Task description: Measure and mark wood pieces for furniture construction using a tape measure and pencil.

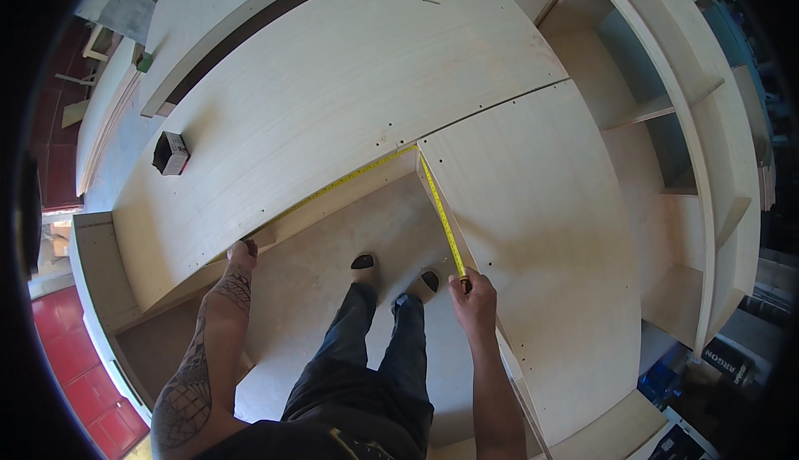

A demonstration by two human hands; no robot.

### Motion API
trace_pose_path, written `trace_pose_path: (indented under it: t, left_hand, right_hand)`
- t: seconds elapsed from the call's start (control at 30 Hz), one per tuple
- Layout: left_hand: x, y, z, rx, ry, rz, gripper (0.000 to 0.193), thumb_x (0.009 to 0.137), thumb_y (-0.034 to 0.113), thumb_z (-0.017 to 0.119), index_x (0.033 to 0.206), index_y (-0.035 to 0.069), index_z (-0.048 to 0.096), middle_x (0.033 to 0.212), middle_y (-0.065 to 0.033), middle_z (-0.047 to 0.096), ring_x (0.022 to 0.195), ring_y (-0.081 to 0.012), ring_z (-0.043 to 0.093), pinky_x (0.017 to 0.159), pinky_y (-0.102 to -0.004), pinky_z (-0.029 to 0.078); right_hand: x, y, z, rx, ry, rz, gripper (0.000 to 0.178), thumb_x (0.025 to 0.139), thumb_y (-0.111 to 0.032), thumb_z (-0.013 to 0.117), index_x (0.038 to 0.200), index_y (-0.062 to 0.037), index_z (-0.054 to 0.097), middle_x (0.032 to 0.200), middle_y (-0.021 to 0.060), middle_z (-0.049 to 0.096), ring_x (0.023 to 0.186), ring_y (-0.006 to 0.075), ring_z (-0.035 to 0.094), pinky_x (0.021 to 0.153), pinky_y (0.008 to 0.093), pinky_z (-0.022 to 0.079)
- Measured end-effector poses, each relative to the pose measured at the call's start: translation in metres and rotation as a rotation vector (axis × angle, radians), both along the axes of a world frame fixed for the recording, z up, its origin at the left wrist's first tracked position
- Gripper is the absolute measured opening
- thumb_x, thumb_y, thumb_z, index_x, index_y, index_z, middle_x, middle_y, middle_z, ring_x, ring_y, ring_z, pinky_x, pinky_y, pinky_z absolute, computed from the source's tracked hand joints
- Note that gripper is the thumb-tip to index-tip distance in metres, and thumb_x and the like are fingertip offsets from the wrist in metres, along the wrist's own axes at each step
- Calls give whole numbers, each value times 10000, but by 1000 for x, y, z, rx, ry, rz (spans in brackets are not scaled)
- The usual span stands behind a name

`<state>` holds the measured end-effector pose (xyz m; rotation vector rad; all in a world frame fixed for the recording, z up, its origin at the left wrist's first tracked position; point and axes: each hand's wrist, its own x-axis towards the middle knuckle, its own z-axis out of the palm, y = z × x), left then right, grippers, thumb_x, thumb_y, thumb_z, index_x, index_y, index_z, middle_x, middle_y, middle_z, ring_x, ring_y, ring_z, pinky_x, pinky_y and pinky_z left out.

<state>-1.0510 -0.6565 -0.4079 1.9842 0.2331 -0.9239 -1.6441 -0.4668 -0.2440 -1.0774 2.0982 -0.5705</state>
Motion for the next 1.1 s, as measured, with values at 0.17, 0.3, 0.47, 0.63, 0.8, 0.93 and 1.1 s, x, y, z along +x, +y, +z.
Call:
trace_pose_path:
  t: [0.17, 0.3, 0.47, 0.63, 0.8, 0.93, 1.1]
  left_hand:
    - [-20, -3, 8, 15, -8, 17, 141, 1026, 90, 490, 1024, 89, 631, 852, -62, 680, 717, -186, 683, 598, -327, 588]
    - [-12, -3, 15, -2, -16, 9, 118, 1031, 103, 511, 1047, 87, 626, 887, -62, 684, 726, -184, 687, 603, -330, 592]
    - [-23, -2, 14, 15, -20, 10, 99, 1033, 108, 529, 1050, 84, 623, 894, -66, 686, 740, -188, 697, 610, -327, 597]
    - [1, 0, 10, -1, -20, 6, 93, 1030, 105, 531, 1051, 86, 620, 881, -69, 688, 737, -189, 696, 623, -327, 603]
    - [-12, 0, 9, -10, -21, 4, 101, 1029, 102, 527, 1036, 85, 626, 871, -69, 687, 732, -189, 694, 618, -324, 602]
    - [-35, -2, 8, 28, -4, -10, 127, 1034, 97, 505, 1033, 83, 632, 862, -69, 682, 728, -186, 692, 611, -322, 600]
    - [-8, -2, 6, 11, -28, -25, 136, 1034, 93, 495, 1037, 81, 631, 872, -67, 679, 732, -187, 689, 606, -329, 598]
  right_hand:
    - [-30, -6, 8, 14, 167, 136, 356, 909, -279, 715, 1129, 0, 693, 870, 193, 631, 814, 379, 655, 753, 496, 539]
    - [-40, -9, 5, -7, 156, 170, 357, 908, -282, 711, 1120, 4, 691, 871, 191, 632, 800, 368, 649, 749, 490, 536]
    - [-43, -3, -7, -60, 160, 177, 362, 898, -272, 721, 1120, 12, 689, 870, 182, 629, 807, 357, 645, 755, 479, 538]
    - [-35, 3, -36, -112, 84, 134, 360, 889, -264, 730, 1115, 13, 687, 888, 176, 634, 804, 362, 636, 765, 479, 534]
    - [-39, 12, -52, -194, 251, 146, 314, 853, -240, 755, 1059, -7, 709, 862, 169, 653, 799, 376, 629, 771, 489, 520]
    - [-46, 19, -51, -217, 235, 68, 301, 836, -235, 762, 1033, -11, 715, 853, 173, 658, 818, 372, 634, 767, 480, 519]
    - [-42, 12, -52, -184, 24, -20, 261, 857, -194, 758, 1029, -6, 701, 888, 113, 667, 796, 242, 627, 761, 385, 516]
